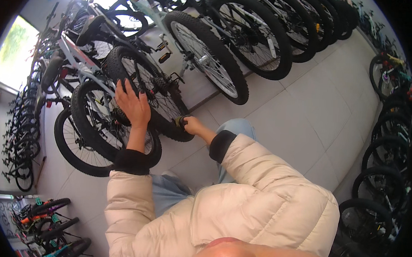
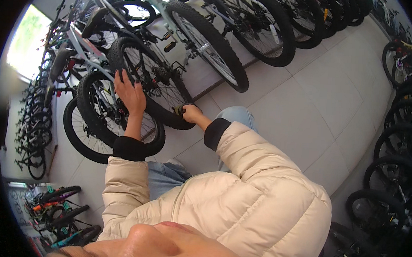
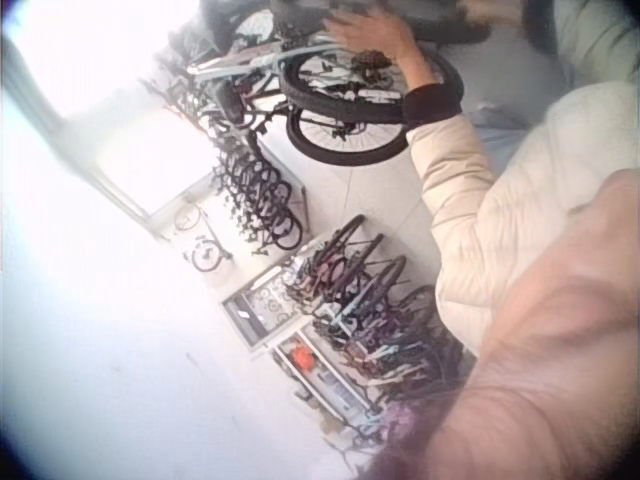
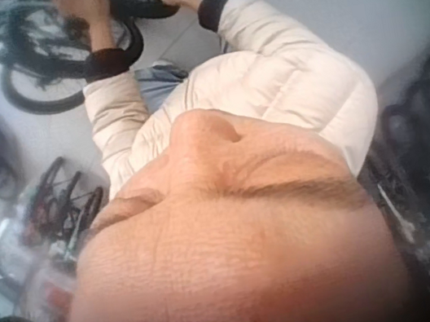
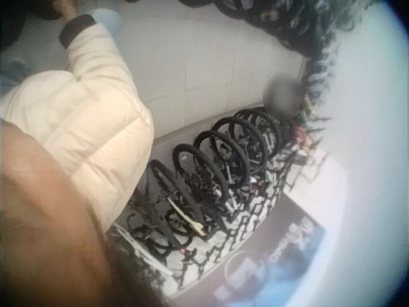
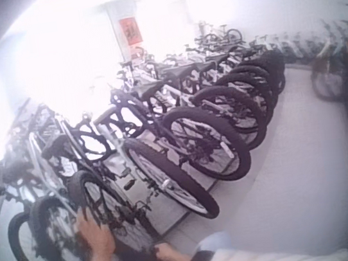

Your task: The person wipes the tires of several bicycles with a cloth. They move from one bicycle to the next, rotating each tire while wiping its surface. The person handles multiple bicycles in sequence within a bicycle shop.

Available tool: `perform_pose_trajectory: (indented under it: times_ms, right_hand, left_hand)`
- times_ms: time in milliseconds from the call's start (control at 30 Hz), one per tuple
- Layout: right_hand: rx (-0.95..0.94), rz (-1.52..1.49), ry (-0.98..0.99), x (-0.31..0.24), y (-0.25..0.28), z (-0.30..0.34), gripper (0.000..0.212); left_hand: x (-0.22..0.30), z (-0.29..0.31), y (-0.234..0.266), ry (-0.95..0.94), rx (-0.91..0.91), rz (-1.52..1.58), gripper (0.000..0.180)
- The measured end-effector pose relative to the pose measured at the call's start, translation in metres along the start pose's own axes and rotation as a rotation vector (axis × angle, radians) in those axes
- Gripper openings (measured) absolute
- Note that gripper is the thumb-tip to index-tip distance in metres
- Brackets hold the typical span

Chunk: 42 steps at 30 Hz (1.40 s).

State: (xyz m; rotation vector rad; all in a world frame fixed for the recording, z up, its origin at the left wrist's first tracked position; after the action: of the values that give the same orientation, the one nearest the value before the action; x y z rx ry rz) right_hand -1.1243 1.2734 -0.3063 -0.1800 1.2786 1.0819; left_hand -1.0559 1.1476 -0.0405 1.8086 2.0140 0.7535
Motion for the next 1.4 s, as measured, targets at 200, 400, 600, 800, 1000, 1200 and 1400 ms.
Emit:
perform_pose_trajectory:
  times_ms: [200, 400, 600, 800, 1000, 1200, 1400]
  right_hand:
    - [-0.227, -0.345, 0.012, -0.044, 0.029, 0.024, 0.033]
    - [-0.392, -0.593, 0.086, -0.104, 0.072, 0.002, 0.036]
    - [0.638, 0.144, 0.563, -0.166, 0.19, -0.111, 0.029]
    - [0.67, 0.768, 0.218, -0.136, 0.177, -0.154, 0.047]
    - [0.617, 0.723, 0.13, -0.123, 0.171, -0.101, 0.045]
    - [0.205, 0.418, -0.271, -0.1, 0.168, -0.059, 0.042]
    - [0.426, 0.086, -0.116, -0.131, 0.192, 0.036, 0.044]
  left_hand:
    - [-0.004, 0.003, 0.0, 0.04, 0.018, 0.065, 0.053]
    - [-0.006, 0.003, 0.0, 0.102, 0.024, 0.159, 0.053]
    - [-0.009, 0.005, 0.002, 0.187, 0.008, 0.205, 0.058]
    - [-0.017, 0.009, -0.003, 0.304, -0.038, 0.283, 0.056]
    - [-0.018, 0.007, -0.007, 0.353, -0.097, 0.299, 0.053]
    - [-0.013, -0.002, -0.004, 0.369, -0.359, 0.191, 0.06]
    - [0.007, -0.045, 0.021, 0.354, -0.611, 0.147, 0.067]
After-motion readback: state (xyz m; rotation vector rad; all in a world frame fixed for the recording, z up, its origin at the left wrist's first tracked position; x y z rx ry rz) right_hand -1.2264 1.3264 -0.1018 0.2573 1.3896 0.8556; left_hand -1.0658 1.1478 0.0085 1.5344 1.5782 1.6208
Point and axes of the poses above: each hand's wrist, its own z-axis away from the middle knuckle, its own y-axis out of the back of the hand, x = y × z, the point moved 5 cm from there along -z, towards the middle knuckle, and after that the axes turned 2 degrees about -y, right-handed, at the moved point
